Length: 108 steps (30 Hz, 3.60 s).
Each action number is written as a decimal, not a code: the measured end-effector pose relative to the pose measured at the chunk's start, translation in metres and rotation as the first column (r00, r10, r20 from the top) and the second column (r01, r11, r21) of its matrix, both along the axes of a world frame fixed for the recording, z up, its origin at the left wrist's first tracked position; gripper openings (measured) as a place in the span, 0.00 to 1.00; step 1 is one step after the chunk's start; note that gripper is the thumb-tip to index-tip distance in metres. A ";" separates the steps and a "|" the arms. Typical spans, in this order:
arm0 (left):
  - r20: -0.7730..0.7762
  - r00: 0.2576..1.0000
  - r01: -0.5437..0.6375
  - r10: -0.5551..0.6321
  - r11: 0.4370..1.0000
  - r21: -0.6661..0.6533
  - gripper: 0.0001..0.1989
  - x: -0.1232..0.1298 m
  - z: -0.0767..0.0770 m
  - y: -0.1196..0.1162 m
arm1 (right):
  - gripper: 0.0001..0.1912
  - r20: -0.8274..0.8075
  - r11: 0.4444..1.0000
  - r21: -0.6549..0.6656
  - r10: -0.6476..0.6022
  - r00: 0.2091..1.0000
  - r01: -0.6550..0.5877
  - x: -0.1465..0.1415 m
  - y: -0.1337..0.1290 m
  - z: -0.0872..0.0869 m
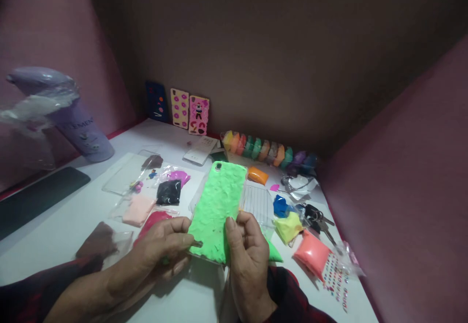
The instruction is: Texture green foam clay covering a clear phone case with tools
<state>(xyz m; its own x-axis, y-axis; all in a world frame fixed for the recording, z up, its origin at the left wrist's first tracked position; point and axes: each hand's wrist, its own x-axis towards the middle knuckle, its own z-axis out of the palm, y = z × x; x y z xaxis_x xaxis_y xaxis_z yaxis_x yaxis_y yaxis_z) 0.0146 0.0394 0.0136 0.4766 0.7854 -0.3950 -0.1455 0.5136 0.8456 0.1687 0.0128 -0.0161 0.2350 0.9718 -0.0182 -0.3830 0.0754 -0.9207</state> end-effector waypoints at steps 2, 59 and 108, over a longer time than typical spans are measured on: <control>-0.005 1.000 -0.008 0.008 1.000 -0.002 0.07 0.000 0.000 0.000 | 0.06 -0.002 1.000 -0.002 -0.002 1.000 0.002 0.000 0.000 0.000; 0.001 0.999 -0.039 0.039 0.999 -0.016 0.08 0.002 -0.001 0.001 | 0.07 -0.084 0.998 -0.041 -0.041 0.996 0.038 0.003 0.004 -0.002; 0.003 0.999 -0.038 0.038 0.999 -0.018 0.09 0.001 0.000 -0.003 | 0.09 0.024 0.997 0.006 -0.080 0.997 0.080 -0.003 -0.003 0.001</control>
<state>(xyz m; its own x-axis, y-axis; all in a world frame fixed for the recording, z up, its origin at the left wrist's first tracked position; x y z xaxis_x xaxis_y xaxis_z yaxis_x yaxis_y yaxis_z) 0.0154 0.0368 0.0132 0.4481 0.7955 -0.4079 -0.1676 0.5229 0.8357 0.1660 0.0100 -0.0155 0.3123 0.9500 -0.0070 -0.3535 0.1094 -0.9290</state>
